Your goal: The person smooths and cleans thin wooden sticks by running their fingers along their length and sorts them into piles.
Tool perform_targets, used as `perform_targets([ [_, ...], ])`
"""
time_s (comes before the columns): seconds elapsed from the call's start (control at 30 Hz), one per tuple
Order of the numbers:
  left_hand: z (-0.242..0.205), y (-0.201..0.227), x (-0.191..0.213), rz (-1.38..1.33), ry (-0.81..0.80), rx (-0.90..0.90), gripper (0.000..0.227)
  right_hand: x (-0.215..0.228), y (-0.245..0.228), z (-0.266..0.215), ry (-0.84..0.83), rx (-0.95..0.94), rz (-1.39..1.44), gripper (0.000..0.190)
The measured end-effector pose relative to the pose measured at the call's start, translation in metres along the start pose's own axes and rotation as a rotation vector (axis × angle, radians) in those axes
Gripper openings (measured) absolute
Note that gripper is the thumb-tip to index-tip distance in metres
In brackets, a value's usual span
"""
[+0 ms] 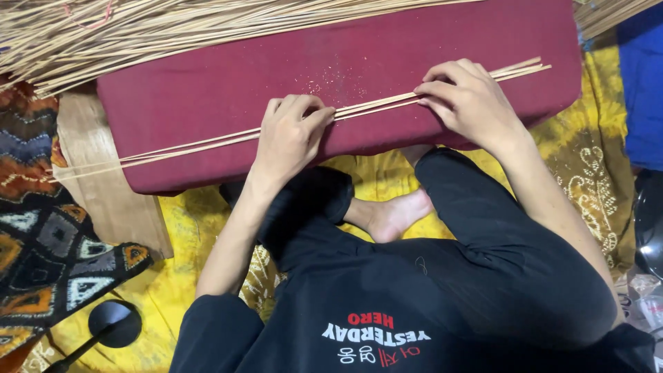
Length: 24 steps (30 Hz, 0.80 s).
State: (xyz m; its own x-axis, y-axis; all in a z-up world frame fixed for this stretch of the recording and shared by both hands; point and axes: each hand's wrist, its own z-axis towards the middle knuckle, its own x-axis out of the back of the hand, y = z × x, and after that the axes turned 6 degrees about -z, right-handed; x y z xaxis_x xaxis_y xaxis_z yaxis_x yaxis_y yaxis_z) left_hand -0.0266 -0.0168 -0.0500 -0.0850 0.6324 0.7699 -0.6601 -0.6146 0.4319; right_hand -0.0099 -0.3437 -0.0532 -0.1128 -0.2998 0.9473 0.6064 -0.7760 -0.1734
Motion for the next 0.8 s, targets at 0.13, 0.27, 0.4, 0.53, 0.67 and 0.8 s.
perform_targets([
  [0.13,-0.002,-0.002,-0.002,0.024,-0.021,-0.027,0.018,-0.001,0.000,0.000,-0.003,0.020,-0.077,0.012],
  [0.27,-0.003,-0.002,-0.005,0.054,0.003,-0.036,0.008,0.000,-0.002,0.001,0.033,0.074,-0.131,0.011],
  [0.4,-0.003,-0.002,-0.006,0.054,-0.050,-0.039,0.008,-0.008,0.001,-0.001,0.043,0.097,-0.167,0.009],
  [0.53,-0.005,0.001,-0.010,0.107,-0.077,-0.022,0.013,-0.013,-0.001,-0.002,0.037,0.097,-0.176,0.007],
  [0.67,-0.002,0.007,-0.004,0.088,-0.092,-0.013,0.014,-0.008,-0.004,0.000,0.049,0.091,-0.179,0.010],
  [0.8,0.002,0.007,-0.001,-0.003,-0.148,0.075,0.020,-0.007,-0.001,-0.003,0.105,0.089,-0.087,0.015],
])
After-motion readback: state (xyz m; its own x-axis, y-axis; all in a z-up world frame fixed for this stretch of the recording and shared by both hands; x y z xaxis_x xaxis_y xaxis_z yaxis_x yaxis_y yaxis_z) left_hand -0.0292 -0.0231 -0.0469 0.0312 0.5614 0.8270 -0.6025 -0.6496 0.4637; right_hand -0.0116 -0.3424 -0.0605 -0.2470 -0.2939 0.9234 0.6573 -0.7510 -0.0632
